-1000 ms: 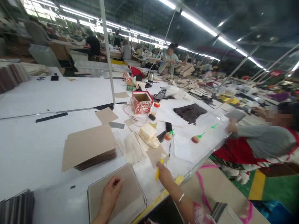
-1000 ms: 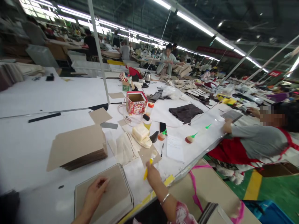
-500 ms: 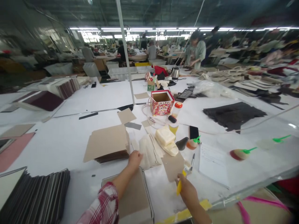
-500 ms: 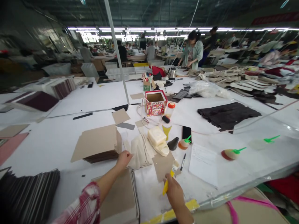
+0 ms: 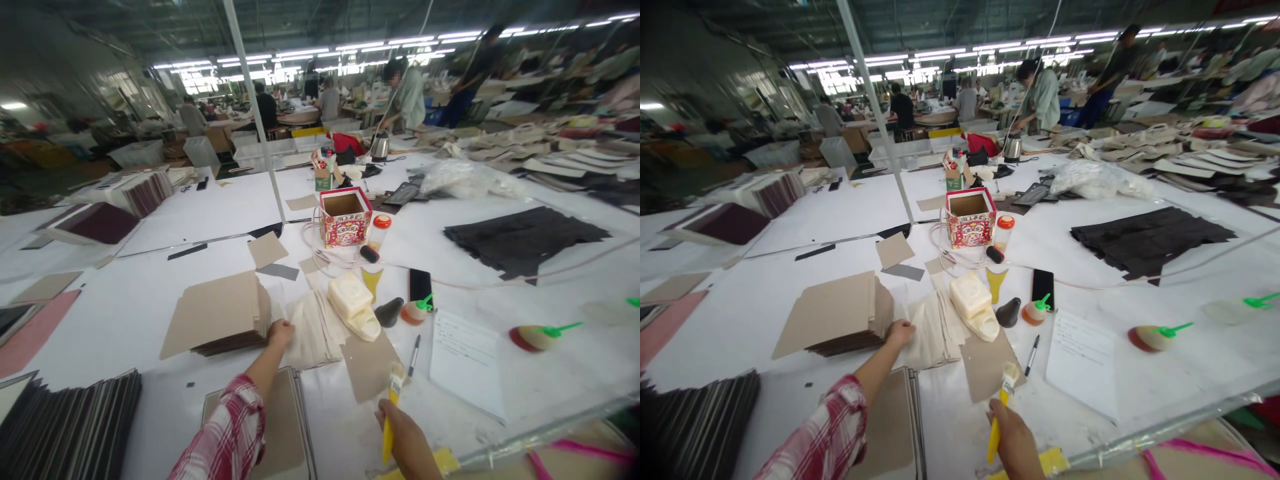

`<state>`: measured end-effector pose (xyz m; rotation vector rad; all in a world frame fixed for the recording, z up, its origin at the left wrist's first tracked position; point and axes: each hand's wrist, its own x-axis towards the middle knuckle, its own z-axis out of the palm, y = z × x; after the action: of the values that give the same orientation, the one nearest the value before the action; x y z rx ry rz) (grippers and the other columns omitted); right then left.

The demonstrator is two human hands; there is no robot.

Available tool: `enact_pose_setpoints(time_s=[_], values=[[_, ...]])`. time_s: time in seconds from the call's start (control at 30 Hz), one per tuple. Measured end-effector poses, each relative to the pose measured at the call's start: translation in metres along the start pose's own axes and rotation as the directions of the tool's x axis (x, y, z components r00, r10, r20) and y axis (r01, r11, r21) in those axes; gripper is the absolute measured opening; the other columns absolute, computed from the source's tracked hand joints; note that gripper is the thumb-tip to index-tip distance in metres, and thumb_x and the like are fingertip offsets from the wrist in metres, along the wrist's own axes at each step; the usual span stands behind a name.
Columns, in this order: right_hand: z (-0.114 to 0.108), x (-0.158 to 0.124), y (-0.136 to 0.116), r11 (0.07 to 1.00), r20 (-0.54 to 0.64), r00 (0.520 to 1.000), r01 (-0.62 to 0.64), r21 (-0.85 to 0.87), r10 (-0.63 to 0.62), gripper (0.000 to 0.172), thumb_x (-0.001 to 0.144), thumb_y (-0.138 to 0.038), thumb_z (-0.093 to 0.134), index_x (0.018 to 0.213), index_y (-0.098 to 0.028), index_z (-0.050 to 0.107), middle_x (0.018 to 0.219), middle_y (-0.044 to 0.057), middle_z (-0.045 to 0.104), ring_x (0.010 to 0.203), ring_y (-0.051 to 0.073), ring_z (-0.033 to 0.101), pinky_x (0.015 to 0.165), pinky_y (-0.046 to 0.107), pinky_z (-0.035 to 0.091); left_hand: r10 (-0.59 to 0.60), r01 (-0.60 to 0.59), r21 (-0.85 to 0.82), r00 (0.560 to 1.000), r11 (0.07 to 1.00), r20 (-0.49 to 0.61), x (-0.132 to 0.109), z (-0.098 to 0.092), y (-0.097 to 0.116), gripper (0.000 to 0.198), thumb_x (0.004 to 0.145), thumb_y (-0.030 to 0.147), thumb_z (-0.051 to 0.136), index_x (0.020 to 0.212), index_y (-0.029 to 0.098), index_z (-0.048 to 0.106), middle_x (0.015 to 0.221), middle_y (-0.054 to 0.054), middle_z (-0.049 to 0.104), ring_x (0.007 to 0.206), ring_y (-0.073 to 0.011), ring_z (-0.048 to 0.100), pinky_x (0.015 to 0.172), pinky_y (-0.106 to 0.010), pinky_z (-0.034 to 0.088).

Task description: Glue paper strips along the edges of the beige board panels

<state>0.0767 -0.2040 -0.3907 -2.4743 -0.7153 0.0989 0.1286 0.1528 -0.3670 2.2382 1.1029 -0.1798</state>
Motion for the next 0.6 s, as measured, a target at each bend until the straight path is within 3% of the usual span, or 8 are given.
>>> enact_pose_setpoints(time_s=[0.17, 0.27, 0.37, 0.43, 0.5, 0.6], values=[[-0.048, 0.034, -0.017, 0.992, -0.054, 0.996, -0.062, 0.113, 0.069, 0.027, 0.084, -0.042, 0.04, 0.096, -0.019, 0.051, 0.064, 0.001, 0.059, 0.057, 0.016, 0.058, 0.055, 0.025, 0.043, 0.085, -0.093, -0.063, 0.989, 0.994, -0.12, -0.01, -0.003, 0.002, 0.018, 0.073, 0.029, 0.058, 0.062, 0.017, 0.05, 0.063, 0.0, 0.056, 0.067, -0.0153, 0.057, 0.059, -0.024, 0.04], [-0.078, 0.066, -0.028, 0.927, -0.125, 0.97, -0.155, 0.342, 0.208, 0.038, 0.087, -0.043, 0.032, 0.112, -0.019, 0.047, 0.068, 0.0, 0.059, 0.056, 0.012, 0.056, 0.055, 0.023, 0.044, 0.159, -0.183, -0.113, 0.969, 0.977, -0.191, -0.021, -0.009, 0.006, 0.018, 0.072, 0.03, 0.055, 0.063, 0.019, 0.045, 0.069, 0.0, 0.057, 0.072, -0.0153, 0.057, 0.064, -0.024, 0.04], [-0.087, 0.101, -0.028, 0.824, -0.157, 0.914, -0.249, 0.508, 0.373, 0.046, 0.086, -0.05, 0.028, 0.103, -0.017, 0.055, 0.063, -0.001, 0.056, 0.048, 0.01, 0.051, 0.048, 0.022, 0.043, 0.201, -0.26, -0.275, 0.953, 0.925, -0.227, -0.042, -0.018, 0.012, 0.018, 0.072, 0.034, 0.053, 0.068, 0.019, 0.045, 0.07, 0.002, 0.057, 0.07, -0.0139, 0.057, 0.065, -0.024, 0.042], [-0.08, 0.122, -0.023, 0.822, -0.152, 0.898, -0.295, 0.488, 0.413, 0.047, 0.083, -0.052, 0.031, 0.094, -0.017, 0.059, 0.06, -0.001, 0.056, 0.044, 0.01, 0.05, 0.046, 0.022, 0.042, 0.203, -0.276, -0.553, 0.96, 0.786, -0.191, -0.063, -0.028, 0.016, 0.023, 0.069, 0.037, 0.056, 0.08, 0.018, 0.047, 0.07, 0.002, 0.059, 0.066, -0.0139, 0.057, 0.063, -0.024, 0.044], [-0.069, 0.137, -0.018, 0.883, -0.188, 0.91, -0.281, 0.375, 0.369, 0.043, 0.081, -0.051, 0.035, 0.09, -0.018, 0.061, 0.061, 0.0, 0.06, 0.048, 0.012, 0.055, 0.049, 0.023, 0.045, 0.205, -0.214, -0.81, 0.972, 0.546, -0.118, -0.089, -0.041, 0.016, 0.038, 0.066, 0.036, 0.061, 0.096, 0.018, 0.047, 0.075, 0.001, 0.061, 0.065, -0.0131, 0.058, 0.062, -0.025, 0.046], [-0.057, 0.148, -0.014, 0.952, -0.228, 0.943, -0.188, 0.243, 0.244, 0.035, 0.08, -0.046, 0.041, 0.085, -0.021, 0.064, 0.075, 0.002, 0.066, 0.067, 0.016, 0.061, 0.063, 0.027, 0.048, 0.221, -0.068, -0.946, 0.975, 0.317, 0.003, -0.126, -0.063, 0.003, 0.044, 0.065, 0.03, 0.067, 0.103, 0.018, 0.049, 0.084, -0.001, 0.063, 0.065, -0.0103, 0.058, 0.063, -0.022, 0.046]])
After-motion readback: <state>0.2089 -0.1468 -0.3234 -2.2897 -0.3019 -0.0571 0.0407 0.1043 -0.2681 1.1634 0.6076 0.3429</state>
